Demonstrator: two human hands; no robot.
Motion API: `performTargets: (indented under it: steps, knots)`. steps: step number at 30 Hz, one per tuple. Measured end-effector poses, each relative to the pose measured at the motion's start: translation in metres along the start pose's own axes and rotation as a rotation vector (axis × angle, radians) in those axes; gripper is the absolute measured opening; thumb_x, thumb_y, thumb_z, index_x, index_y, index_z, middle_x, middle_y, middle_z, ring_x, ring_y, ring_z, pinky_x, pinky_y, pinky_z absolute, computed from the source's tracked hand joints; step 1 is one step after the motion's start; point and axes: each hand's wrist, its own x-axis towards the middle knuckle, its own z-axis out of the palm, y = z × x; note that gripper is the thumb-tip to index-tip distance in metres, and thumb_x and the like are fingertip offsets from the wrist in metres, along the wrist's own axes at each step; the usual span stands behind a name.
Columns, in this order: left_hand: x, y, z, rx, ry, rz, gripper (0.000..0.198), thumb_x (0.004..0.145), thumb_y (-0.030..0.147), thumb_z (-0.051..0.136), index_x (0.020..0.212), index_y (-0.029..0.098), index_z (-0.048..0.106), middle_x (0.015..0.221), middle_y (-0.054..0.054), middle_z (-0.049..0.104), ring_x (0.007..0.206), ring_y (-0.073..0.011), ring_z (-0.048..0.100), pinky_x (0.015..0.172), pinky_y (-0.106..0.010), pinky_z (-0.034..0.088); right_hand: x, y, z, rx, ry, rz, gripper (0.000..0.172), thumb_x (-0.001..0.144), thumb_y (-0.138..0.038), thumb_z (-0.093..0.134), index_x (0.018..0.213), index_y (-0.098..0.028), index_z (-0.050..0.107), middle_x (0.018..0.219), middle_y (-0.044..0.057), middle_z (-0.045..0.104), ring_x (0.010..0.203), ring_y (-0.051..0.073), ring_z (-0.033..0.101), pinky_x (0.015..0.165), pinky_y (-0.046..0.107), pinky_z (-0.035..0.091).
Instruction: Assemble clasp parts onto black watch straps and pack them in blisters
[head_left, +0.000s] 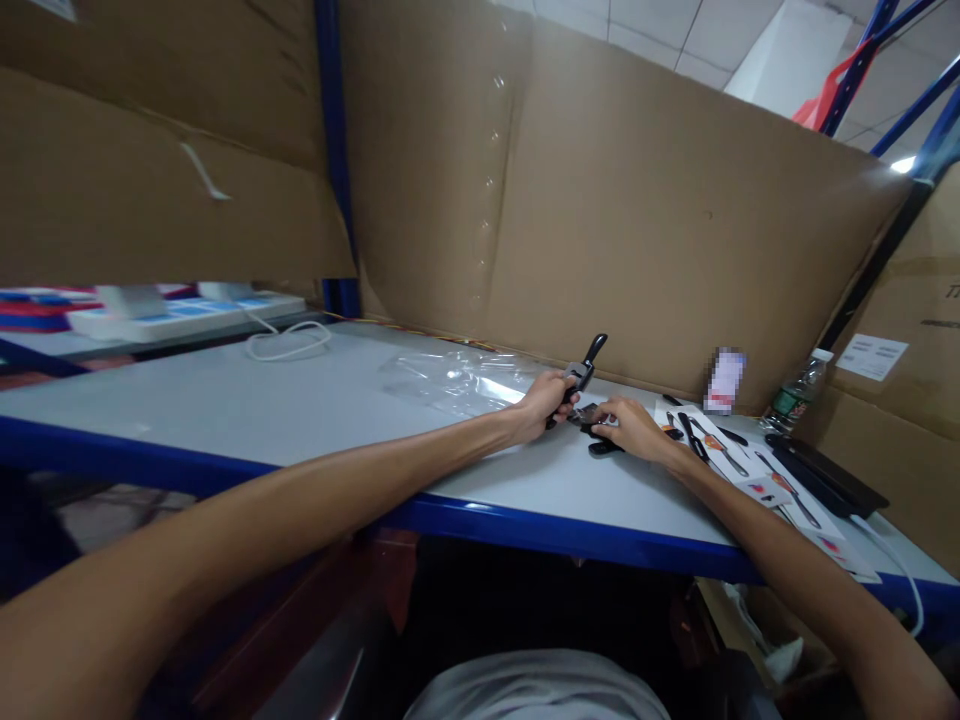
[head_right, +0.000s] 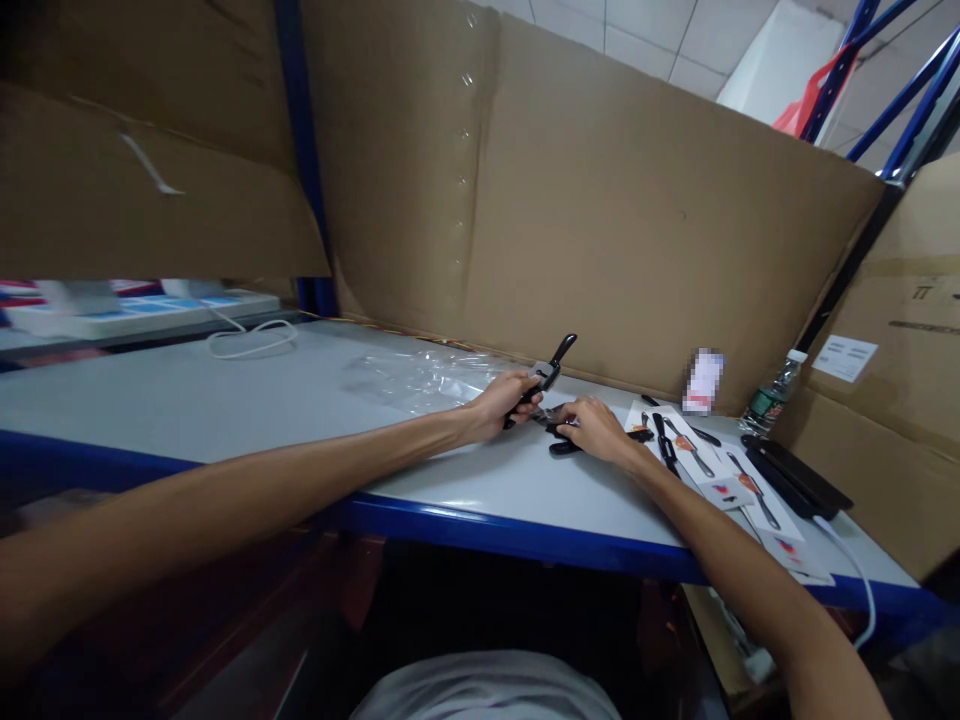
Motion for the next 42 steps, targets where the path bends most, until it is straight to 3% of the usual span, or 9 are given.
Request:
performTargets:
  steps: [3, 13, 17, 20, 22, 26, 30, 36, 42]
  knots:
    - [0.0, -0.001, 0.0, 0.006, -0.013, 0.007, 0.019, 0.093, 0.015, 0.049, 0.077, 0.02, 0.041, 0.058, 0.005, 0.047, 0.038, -0.0038, 0.032, 0.037, -0.017, 0.016, 0.0, 0.002, 0.0, 0.044, 0.011, 0.05, 0.002, 0.08, -0.021, 0.075, 0.079, -0.021, 0.077, 0.086, 0.004, 0.07, 0.084, 0.02, 0.062, 0.078, 0.029, 0.042]
    - [-0.001, -0.004, 0.001, 0.054, -0.007, 0.021, 0.02, 0.096, 0.016, 0.047, 0.077, 0.02, 0.041, 0.057, 0.006, 0.046, 0.037, -0.0034, 0.031, 0.037, -0.016, 0.016, 0.003, 0.009, -0.006, 0.387, -0.125, 0.151, 0.013, 0.069, -0.027, 0.079, 0.066, -0.018, 0.069, 0.064, -0.002, 0.062, 0.065, 0.014, 0.054, 0.063, 0.025, 0.038]
    - [-0.002, -0.006, 0.002, 0.155, -0.036, 0.026, 0.019, 0.097, 0.017, 0.045, 0.078, 0.019, 0.045, 0.057, 0.005, 0.047, 0.037, -0.0035, 0.031, 0.036, -0.016, 0.015, 0.002, 0.007, -0.025, 0.631, -0.053, 0.205, 0.012, 0.069, -0.027, 0.074, 0.072, -0.017, 0.068, 0.063, -0.003, 0.06, 0.063, 0.013, 0.053, 0.062, 0.025, 0.038]
    - [-0.005, -0.002, 0.0, 0.253, -0.152, -0.023, 0.018, 0.095, 0.021, 0.05, 0.078, 0.019, 0.048, 0.057, 0.005, 0.046, 0.037, -0.0037, 0.03, 0.036, -0.017, 0.014, -0.002, 0.003, -0.044, 0.783, 0.039, 0.204, 0.032, 0.069, -0.024, 0.072, 0.1, -0.019, 0.073, 0.067, -0.004, 0.061, 0.063, 0.013, 0.052, 0.06, 0.025, 0.036]
    - [-0.009, 0.002, -0.002, 0.314, -0.287, -0.087, 0.018, 0.093, 0.023, 0.054, 0.077, 0.019, 0.048, 0.057, 0.005, 0.046, 0.037, -0.0039, 0.029, 0.036, -0.018, 0.012, -0.005, 0.0, -0.053, 0.823, 0.074, 0.181, 0.037, 0.071, -0.023, 0.069, 0.107, -0.021, 0.074, 0.069, -0.003, 0.06, 0.062, 0.013, 0.05, 0.058, 0.026, 0.036]
    - [-0.017, 0.01, -0.006, 0.441, -0.505, -0.162, 0.022, 0.09, 0.027, 0.058, 0.073, 0.02, 0.046, 0.058, 0.004, 0.044, 0.037, -0.0037, 0.028, 0.037, -0.019, 0.01, -0.008, -0.005, -0.06, 0.885, 0.126, 0.193, 0.018, 0.072, -0.024, 0.068, 0.088, -0.019, 0.074, 0.071, 0.0, 0.06, 0.063, 0.014, 0.051, 0.061, 0.028, 0.042]
    - [-0.018, 0.01, -0.008, 0.511, -0.552, -0.201, 0.025, 0.087, 0.033, 0.061, 0.074, 0.02, 0.044, 0.059, 0.006, 0.043, 0.038, -0.0033, 0.027, 0.036, -0.019, 0.011, -0.007, -0.007, -0.054, 0.916, 0.129, 0.192, 0.029, 0.071, -0.021, 0.067, 0.099, -0.021, 0.074, 0.076, -0.001, 0.059, 0.068, 0.014, 0.054, 0.066, 0.029, 0.045]
    - [-0.007, 0.006, -0.015, 0.611, -0.549, -0.253, 0.026, 0.087, 0.035, 0.06, 0.076, 0.021, 0.042, 0.058, 0.006, 0.043, 0.038, -0.0033, 0.025, 0.035, -0.017, 0.013, -0.002, -0.006, -0.042, 0.854, 0.117, 0.254, 0.011, 0.07, -0.014, 0.068, 0.079, -0.018, 0.065, 0.065, -0.003, 0.058, 0.062, 0.012, 0.053, 0.061, 0.027, 0.042]
    - [-0.006, 0.019, -0.025, 0.729, -0.795, -0.411, 0.03, 0.084, 0.042, 0.068, 0.081, 0.022, 0.044, 0.055, 0.007, 0.043, 0.037, -0.0046, 0.024, 0.033, -0.017, 0.013, -0.012, -0.016, -0.048, 1.077, -0.044, 0.319, 0.014, 0.065, -0.013, 0.07, 0.075, -0.018, 0.062, 0.062, 0.0, 0.063, 0.057, 0.015, 0.063, 0.062, 0.03, 0.054]
